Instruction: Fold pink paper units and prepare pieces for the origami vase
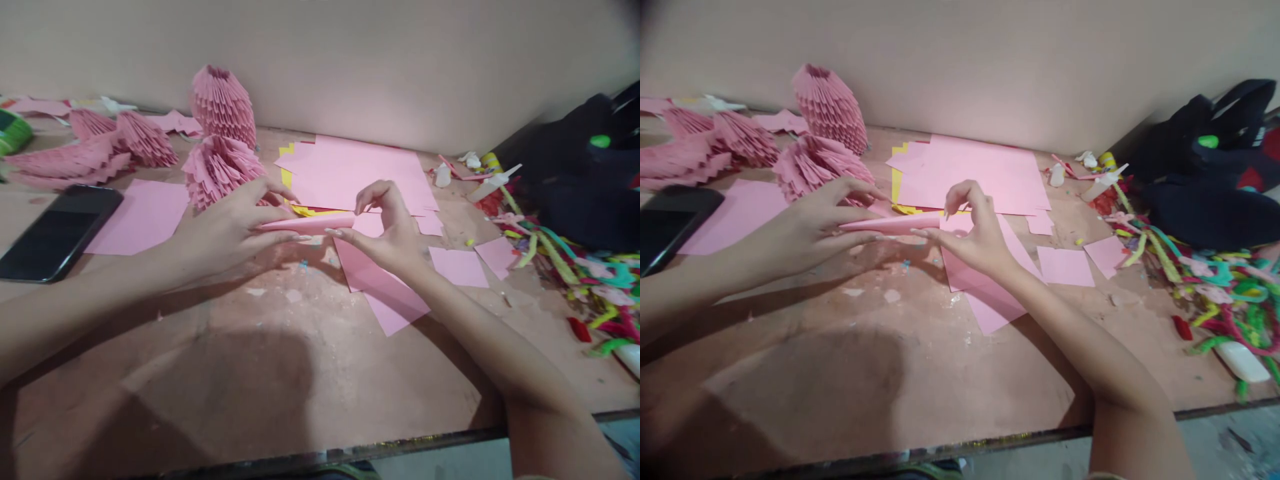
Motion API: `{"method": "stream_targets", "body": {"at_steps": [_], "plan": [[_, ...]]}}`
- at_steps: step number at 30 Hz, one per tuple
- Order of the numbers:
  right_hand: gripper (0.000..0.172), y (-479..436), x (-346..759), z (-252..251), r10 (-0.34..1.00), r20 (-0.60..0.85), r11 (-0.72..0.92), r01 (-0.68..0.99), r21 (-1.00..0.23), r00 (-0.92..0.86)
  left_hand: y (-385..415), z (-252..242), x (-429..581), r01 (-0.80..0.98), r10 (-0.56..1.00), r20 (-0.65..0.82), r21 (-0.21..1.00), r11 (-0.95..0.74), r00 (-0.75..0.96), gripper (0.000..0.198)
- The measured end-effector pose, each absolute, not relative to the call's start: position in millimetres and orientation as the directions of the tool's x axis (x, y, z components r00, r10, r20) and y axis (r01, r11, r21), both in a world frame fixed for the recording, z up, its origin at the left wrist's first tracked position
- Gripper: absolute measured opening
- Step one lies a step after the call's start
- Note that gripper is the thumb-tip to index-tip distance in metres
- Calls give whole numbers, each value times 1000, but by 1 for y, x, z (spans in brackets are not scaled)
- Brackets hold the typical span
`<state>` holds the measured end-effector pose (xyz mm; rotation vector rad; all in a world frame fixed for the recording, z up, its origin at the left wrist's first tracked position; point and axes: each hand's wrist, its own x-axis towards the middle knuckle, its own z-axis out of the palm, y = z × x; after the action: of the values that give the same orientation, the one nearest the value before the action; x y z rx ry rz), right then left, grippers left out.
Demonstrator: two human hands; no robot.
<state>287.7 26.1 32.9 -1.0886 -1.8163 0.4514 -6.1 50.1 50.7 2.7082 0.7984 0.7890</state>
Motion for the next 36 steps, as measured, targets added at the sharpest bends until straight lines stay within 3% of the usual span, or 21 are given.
{"method": "stream_targets", "body": {"at_steps": [2,4,6,10,18,23,28,36], "plan": [[58,24,289,38,787,550,603,535,-592,-279,48,53,-5,416,523,430,321,-851,736,42],[41,19,290,43,749,495,661,558,-502,-441,44,59,-2,412,527,385,344,-844,758,40],[26,14,288,48,717,437,697,552,-457,-544,39,67,2,450,609,261,474,-757,749,40],[19,6,284,52,722,428,690,518,-505,-544,30,80,8,484,716,54,702,-523,696,39],[22,8,285,57,729,296,615,402,-678,-617,30,78,14,428,721,10,799,-422,693,39],[25,4,277,55,683,342,665,356,-657,-646,25,70,15,408,713,-99,870,-276,694,39],[28,3,273,50,698,324,655,385,-650,-639,28,65,14,372,710,-45,874,-313,703,45],[28,14,280,49,704,266,627,401,-668,-658,34,69,15,324,660,57,838,-440,749,34]]}}
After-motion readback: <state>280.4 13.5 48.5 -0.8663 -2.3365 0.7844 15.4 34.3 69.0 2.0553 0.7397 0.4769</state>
